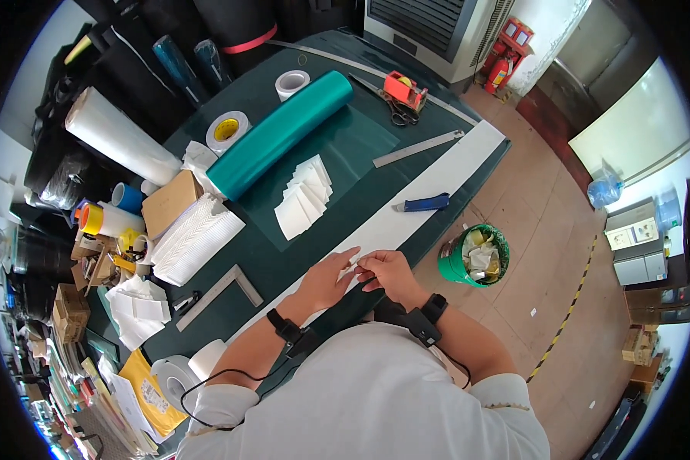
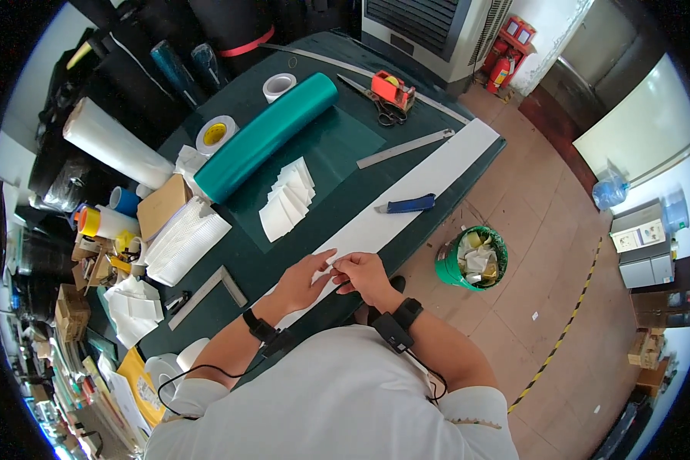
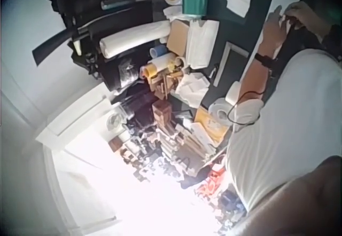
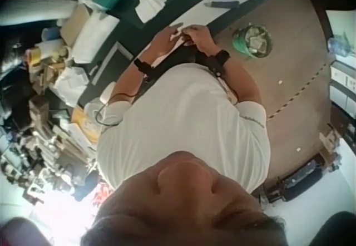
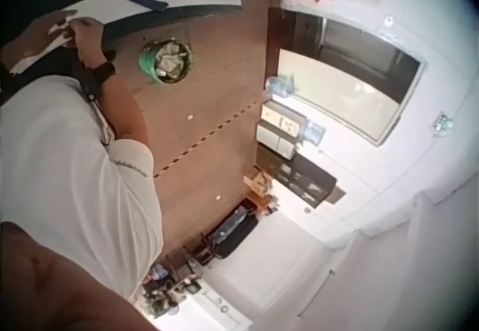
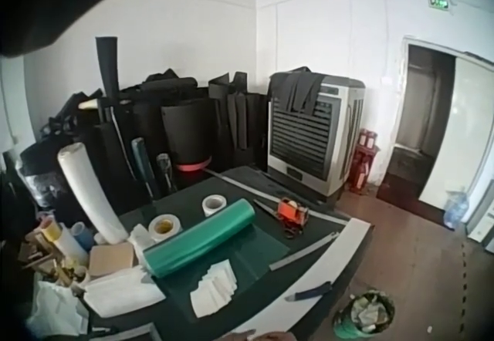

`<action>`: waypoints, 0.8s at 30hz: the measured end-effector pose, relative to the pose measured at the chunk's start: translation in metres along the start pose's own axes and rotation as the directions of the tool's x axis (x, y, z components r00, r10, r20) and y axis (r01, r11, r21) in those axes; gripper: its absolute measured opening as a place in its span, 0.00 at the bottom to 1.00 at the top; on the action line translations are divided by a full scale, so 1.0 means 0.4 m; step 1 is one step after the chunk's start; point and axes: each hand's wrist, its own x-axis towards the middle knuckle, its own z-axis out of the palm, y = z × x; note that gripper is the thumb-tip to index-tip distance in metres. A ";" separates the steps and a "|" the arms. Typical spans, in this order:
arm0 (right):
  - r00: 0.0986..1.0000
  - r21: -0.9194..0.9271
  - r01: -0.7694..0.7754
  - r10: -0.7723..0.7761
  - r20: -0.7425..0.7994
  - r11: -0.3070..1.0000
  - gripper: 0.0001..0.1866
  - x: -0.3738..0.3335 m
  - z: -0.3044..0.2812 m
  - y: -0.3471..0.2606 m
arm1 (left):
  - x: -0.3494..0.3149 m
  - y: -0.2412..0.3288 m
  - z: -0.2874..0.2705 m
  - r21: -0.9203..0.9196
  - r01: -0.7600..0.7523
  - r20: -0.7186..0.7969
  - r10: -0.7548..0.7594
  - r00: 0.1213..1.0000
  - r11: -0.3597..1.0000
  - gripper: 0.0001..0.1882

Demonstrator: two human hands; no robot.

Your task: The person folds a white paper strip by hand, measures it with a ruler, and cuts it using a utility knife. They then pick up a roll of white tape, place it onto the paper strip, and walk away with both items.

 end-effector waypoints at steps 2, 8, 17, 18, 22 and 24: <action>0.999 -0.042 0.035 -0.035 0.008 0.999 0.10 -0.004 0.005 -0.002 | -0.002 -0.011 0.006 -0.211 0.002 -0.043 -0.011 0.999 0.977 0.21; 0.985 -0.221 0.171 -0.168 0.034 0.960 0.09 0.001 0.026 0.003 | 0.003 -0.038 0.032 -0.505 0.180 -0.092 -0.260 0.961 0.844 0.08; 0.962 -0.395 0.274 -0.240 0.134 0.877 0.09 0.010 -0.005 0.009 | 0.007 -0.056 0.026 -0.654 0.297 -0.048 -0.431 0.901 0.695 0.09; 0.924 -0.428 0.383 -0.348 0.161 0.819 0.09 0.007 -0.007 0.006 | 0.007 -0.057 0.024 -0.655 0.297 -0.051 -0.433 0.900 0.694 0.09; 0.783 -0.526 0.611 -0.549 0.291 0.592 0.09 -0.010 -0.011 -0.022 | 0.006 -0.047 0.006 -0.775 0.319 0.048 -0.452 0.891 0.546 0.09; 0.726 -0.595 0.673 -0.549 0.415 0.440 0.11 -0.010 -0.015 -0.035 | 0.001 -0.053 -0.008 -0.698 0.315 0.072 -0.375 0.924 0.643 0.09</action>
